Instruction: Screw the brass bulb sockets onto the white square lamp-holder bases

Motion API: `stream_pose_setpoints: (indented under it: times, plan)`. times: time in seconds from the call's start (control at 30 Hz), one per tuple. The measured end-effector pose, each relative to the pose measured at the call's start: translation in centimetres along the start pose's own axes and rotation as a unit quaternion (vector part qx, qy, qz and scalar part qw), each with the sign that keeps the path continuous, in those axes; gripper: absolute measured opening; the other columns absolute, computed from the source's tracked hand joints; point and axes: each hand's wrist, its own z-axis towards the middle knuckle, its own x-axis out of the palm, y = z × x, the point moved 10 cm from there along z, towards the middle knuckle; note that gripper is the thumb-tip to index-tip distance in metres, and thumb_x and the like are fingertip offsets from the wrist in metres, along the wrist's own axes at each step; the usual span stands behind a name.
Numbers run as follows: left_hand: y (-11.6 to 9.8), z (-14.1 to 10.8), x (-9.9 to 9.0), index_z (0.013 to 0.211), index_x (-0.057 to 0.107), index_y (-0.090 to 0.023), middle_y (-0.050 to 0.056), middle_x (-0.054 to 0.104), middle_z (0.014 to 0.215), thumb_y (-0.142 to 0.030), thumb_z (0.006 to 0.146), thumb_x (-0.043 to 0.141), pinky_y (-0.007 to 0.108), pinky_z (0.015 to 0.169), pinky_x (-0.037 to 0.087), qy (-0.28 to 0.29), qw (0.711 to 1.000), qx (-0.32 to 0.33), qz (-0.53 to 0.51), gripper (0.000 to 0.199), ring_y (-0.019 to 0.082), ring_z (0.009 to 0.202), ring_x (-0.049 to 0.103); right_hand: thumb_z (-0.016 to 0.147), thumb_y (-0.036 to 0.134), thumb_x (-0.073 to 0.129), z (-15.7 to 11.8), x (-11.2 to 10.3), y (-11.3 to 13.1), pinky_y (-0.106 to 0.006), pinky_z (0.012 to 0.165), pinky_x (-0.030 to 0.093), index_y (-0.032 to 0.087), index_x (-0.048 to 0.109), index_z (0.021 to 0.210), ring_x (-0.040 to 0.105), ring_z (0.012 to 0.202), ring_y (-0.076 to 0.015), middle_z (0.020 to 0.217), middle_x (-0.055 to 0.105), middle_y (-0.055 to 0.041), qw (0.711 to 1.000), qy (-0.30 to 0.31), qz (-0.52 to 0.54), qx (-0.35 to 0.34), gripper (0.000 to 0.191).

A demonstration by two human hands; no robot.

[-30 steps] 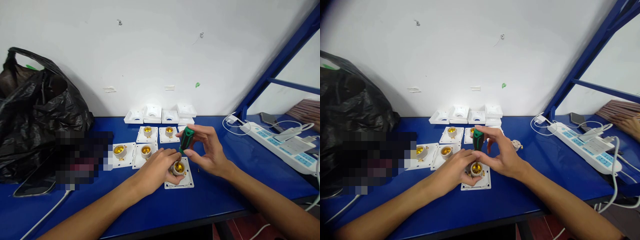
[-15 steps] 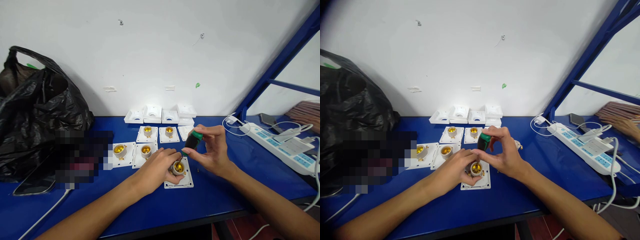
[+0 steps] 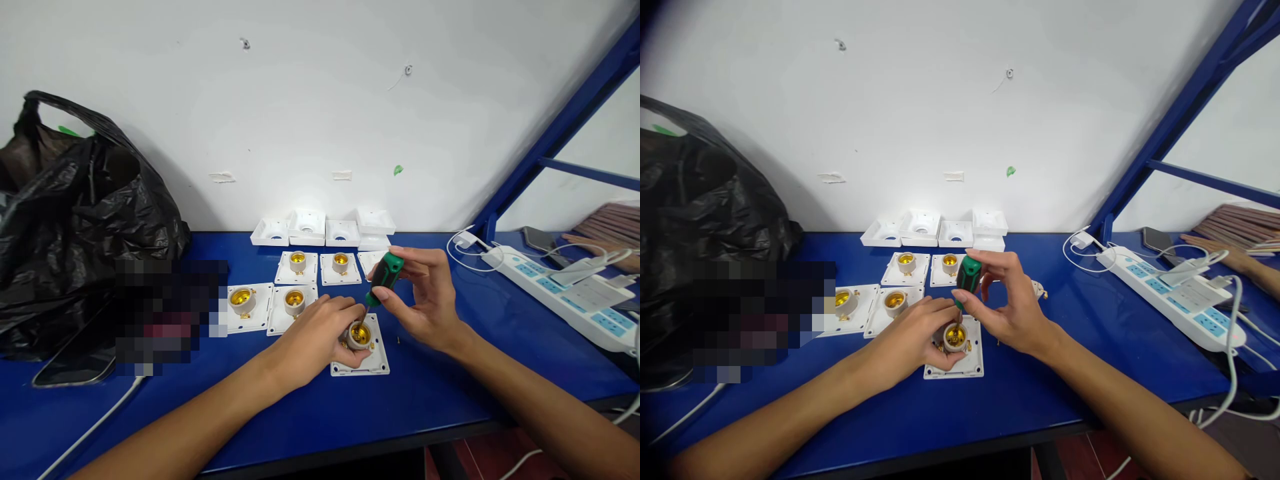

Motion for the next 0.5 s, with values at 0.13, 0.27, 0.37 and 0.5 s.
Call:
stream_pose_setpoints:
  times: [0.13, 0.27, 0.37, 0.5]
  plan:
    - [0.17, -0.05, 0.25, 0.1, 0.065, -0.02, 0.001, 0.067, 0.089, -0.038, 0.08, 0.084, 0.034, 0.074, 0.041, -0.002, 1.0, 0.005, 0.003, 0.032, 0.022, 0.077, 0.063, 0.085, 0.022, 0.08, 0.02, -0.6, 0.21, -0.028, 0.054, 0.061, 0.035, 0.054, 0.136, 0.069, 0.074, -0.0146, 0.108, 0.062, -0.0012, 0.999, -0.036, -0.008, -0.008, 0.059]
    - [0.17, -0.01, 0.28, 0.1, 0.065, -0.02, 0.002, 0.068, 0.09, -0.037, 0.08, 0.084, 0.034, 0.075, 0.042, 0.0, 1.0, 0.003, -0.001, 0.032, 0.023, 0.079, 0.064, 0.083, 0.023, 0.083, -0.04, -0.78, 0.41, -0.025, 0.048, 0.058, 0.036, 0.055, 0.134, 0.065, 0.07, -0.0127, 0.109, 0.062, -0.0009, 0.998, -0.053, -0.019, -0.016, 0.06]
    - [0.12, 0.06, 0.28, 0.099, 0.066, -0.02, 0.001, 0.067, 0.089, -0.036, 0.079, 0.084, 0.034, 0.075, 0.042, 0.009, 1.0, -0.003, 0.0, 0.031, 0.023, 0.079, 0.064, 0.082, 0.023, 0.084, -0.01, -0.93, 0.42, -0.025, 0.049, 0.058, 0.035, 0.056, 0.132, 0.064, 0.07, -0.0122, 0.111, 0.061, -0.0015, 0.998, -0.061, -0.024, -0.017, 0.058]
    - [0.01, 0.07, 0.05, 0.098, 0.066, -0.02, 0.002, 0.067, 0.09, -0.035, 0.077, 0.086, 0.034, 0.075, 0.043, 0.009, 1.0, -0.007, 0.007, 0.033, 0.023, 0.078, 0.063, 0.08, 0.025, 0.086, 0.1, -1.13, 0.48, -0.024, 0.048, 0.057, 0.034, 0.056, 0.128, 0.061, 0.069, -0.0119, 0.108, 0.059, -0.0008, 0.996, -0.071, -0.038, -0.026, 0.058]
